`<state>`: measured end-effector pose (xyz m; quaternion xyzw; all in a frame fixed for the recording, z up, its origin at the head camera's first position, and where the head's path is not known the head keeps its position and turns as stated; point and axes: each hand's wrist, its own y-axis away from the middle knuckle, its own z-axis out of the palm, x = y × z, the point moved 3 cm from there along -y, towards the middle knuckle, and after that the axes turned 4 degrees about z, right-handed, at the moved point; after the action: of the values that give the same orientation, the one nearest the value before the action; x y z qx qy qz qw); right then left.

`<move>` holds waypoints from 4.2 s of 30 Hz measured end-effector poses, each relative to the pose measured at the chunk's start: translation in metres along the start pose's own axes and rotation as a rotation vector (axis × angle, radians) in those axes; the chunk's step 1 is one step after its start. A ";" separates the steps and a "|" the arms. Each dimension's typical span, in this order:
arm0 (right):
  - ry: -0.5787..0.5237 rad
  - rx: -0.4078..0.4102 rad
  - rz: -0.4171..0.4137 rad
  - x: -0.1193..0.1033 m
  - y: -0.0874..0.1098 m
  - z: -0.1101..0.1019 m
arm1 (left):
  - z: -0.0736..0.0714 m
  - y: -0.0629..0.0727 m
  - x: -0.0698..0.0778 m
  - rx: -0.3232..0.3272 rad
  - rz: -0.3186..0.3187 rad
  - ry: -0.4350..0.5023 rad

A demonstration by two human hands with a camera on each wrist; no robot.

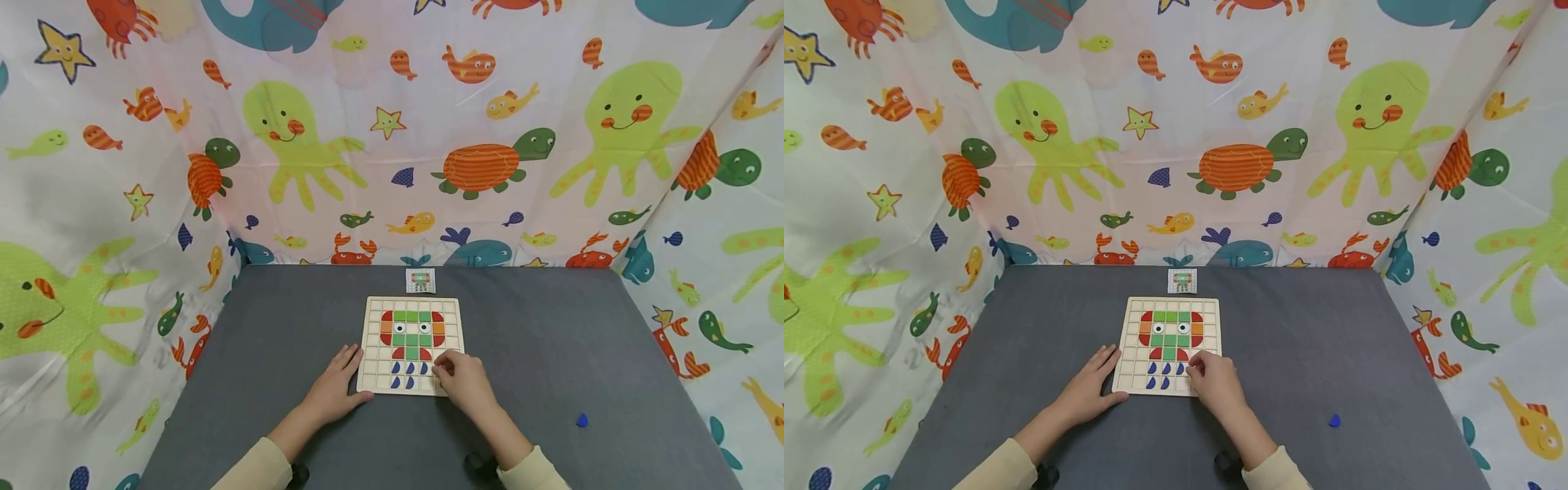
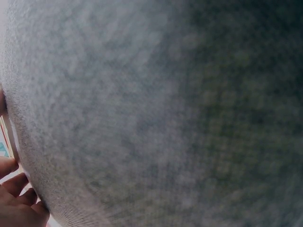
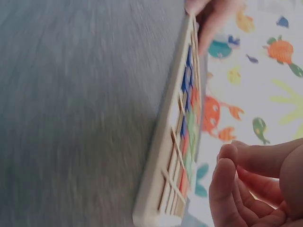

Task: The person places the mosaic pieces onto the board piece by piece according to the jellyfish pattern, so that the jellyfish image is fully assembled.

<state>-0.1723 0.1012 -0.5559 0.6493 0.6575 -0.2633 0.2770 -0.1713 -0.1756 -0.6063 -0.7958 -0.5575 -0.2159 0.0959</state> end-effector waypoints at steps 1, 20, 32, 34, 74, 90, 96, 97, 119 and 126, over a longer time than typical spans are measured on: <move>0.001 0.011 0.007 0.002 0.000 -0.006 | 0.000 0.000 0.000 0.003 0.001 0.000; 0.120 0.128 0.128 0.078 0.031 -0.098 | 0.000 0.000 -0.002 0.003 0.002 0.001; 0.294 -0.056 0.293 0.150 0.056 -0.138 | 0.000 0.000 -0.001 0.000 -0.003 0.013; 0.296 -0.103 0.318 0.162 0.058 -0.142 | 0.001 0.000 -0.001 -0.002 -0.003 0.013; 0.199 -0.086 0.231 0.174 0.063 -0.145 | 0.003 0.000 -0.002 -0.006 -0.009 -0.003; 0.026 0.004 0.222 0.125 0.044 -0.131 | 0.005 -0.001 -0.004 -0.016 -0.018 -0.014; -0.057 0.018 0.207 0.106 0.034 -0.118 | 0.004 0.000 -0.004 -0.013 -0.016 -0.018; -0.060 0.014 0.204 0.103 0.033 -0.116 | 0.004 0.000 -0.004 -0.011 -0.017 -0.016; -0.090 -0.063 0.159 0.063 0.009 -0.057 | 0.001 0.000 0.000 -0.008 -0.008 -0.007; -0.142 -0.088 0.178 0.046 0.003 -0.031 | 0.001 -0.001 -0.001 -0.006 -0.003 -0.004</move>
<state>-0.1706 0.1557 -0.5670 0.6721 0.5870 -0.2540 0.3732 -0.1725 -0.1751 -0.6079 -0.7956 -0.5584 -0.2163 0.0921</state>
